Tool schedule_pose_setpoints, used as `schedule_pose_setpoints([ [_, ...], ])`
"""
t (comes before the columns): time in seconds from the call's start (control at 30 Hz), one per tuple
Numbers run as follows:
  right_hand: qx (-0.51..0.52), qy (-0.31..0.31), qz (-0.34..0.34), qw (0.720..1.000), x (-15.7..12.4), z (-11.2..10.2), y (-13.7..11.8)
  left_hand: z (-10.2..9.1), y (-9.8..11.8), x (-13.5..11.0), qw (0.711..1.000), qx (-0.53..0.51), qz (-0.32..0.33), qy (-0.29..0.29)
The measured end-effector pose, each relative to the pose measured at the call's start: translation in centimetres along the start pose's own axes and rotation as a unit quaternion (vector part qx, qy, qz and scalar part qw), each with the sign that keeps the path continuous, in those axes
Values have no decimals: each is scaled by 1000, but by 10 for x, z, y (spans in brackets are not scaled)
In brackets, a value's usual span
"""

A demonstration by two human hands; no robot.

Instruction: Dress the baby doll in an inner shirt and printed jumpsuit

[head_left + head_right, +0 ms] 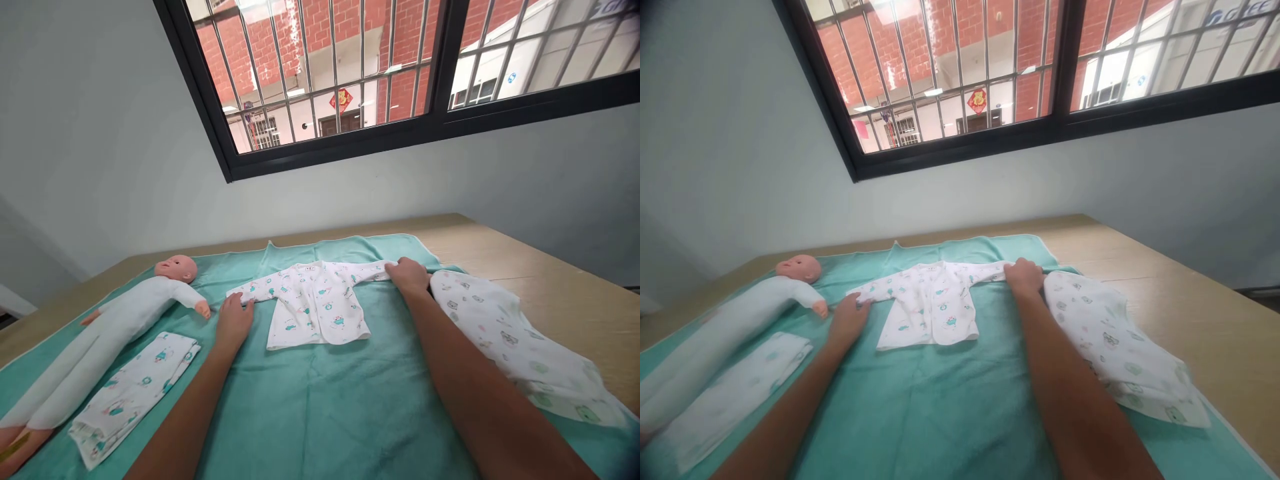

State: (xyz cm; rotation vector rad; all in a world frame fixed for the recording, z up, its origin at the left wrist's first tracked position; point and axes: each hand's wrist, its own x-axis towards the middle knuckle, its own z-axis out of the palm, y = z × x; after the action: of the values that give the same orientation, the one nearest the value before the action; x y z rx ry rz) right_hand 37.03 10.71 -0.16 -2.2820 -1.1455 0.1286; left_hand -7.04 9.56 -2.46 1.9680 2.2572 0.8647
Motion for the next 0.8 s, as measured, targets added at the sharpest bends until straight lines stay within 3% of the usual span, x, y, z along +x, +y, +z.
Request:
schedule_pose_setpoints([
  [0.23, 174, 64, -10, 983, 9, 6, 0, 0, -8, 4, 999, -14, -51, 7],
  [0.4, 200, 69, 14, 977, 16, 13, 10, -5, -10, 5, 993, -79, -82, 0],
  [0.6, 269, 77, 11, 960, 20, 16, 9, -15, -5, -3, 977, -174, -113, 43],
  [0.8, 382, 57, 7, 922, 13, 17, 0, -13, 5, -3, 926, -338, -148, 80],
])
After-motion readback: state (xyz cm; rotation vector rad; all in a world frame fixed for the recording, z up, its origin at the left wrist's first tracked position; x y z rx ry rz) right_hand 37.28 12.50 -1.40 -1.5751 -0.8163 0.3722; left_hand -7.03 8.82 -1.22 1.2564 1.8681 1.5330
